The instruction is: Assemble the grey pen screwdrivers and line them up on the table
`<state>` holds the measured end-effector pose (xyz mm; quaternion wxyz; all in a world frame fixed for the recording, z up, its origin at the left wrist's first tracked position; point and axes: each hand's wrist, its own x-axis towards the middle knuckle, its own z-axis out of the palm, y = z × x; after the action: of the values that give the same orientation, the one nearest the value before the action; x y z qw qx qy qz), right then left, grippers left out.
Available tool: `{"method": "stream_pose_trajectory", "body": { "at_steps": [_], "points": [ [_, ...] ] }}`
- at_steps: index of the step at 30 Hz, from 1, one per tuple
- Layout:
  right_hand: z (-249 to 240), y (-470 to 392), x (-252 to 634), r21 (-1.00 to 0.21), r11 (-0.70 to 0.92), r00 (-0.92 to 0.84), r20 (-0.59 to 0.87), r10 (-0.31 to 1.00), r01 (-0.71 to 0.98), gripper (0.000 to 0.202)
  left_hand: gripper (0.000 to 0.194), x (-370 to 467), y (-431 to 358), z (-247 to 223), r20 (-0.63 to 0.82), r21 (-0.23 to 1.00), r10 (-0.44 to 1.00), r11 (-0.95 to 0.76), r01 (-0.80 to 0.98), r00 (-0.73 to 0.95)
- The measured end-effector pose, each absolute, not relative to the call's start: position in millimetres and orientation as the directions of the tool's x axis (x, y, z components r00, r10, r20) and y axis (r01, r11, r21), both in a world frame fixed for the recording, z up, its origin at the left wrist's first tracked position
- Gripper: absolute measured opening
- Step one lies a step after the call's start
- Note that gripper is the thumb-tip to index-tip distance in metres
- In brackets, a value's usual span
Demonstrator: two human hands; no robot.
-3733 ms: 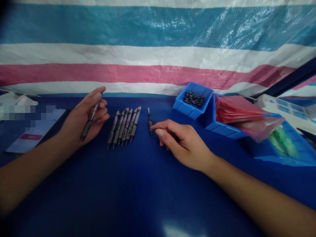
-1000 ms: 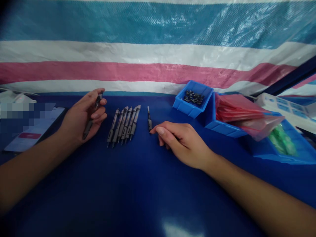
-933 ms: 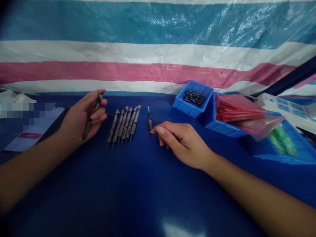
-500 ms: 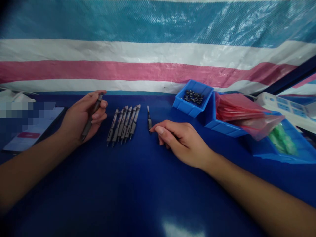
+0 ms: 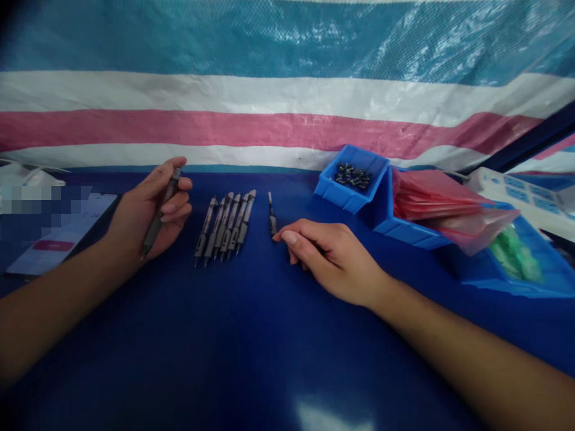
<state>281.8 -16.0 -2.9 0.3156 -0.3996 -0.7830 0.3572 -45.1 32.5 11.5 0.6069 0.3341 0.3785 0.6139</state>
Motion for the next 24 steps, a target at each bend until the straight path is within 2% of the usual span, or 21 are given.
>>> {"method": "stream_pose_trajectory", "body": {
  "at_steps": [15,21,24],
  "points": [
    [-2.2,-15.8,281.2,-0.798,0.446,-0.493,0.22,0.842,0.406,0.038,0.009,-43.5,34.6,11.6,-0.054,0.869,0.998,0.029,-0.494,-0.037],
    [-1.6,-16.2,280.5,-0.8,0.439,-0.49,0.214,0.845,0.409,0.038,0.019,-43.4,35.7,11.3,-0.093,0.84,0.993,0.041,-0.541,-0.07],
    [-1.3,-16.1,279.9,-0.801,0.437,-0.486,0.213,0.847,0.409,0.039,0.017,-43.2,36.0,12.0,-0.104,0.847,0.992,0.05,-0.529,-0.072]
  ]
}}
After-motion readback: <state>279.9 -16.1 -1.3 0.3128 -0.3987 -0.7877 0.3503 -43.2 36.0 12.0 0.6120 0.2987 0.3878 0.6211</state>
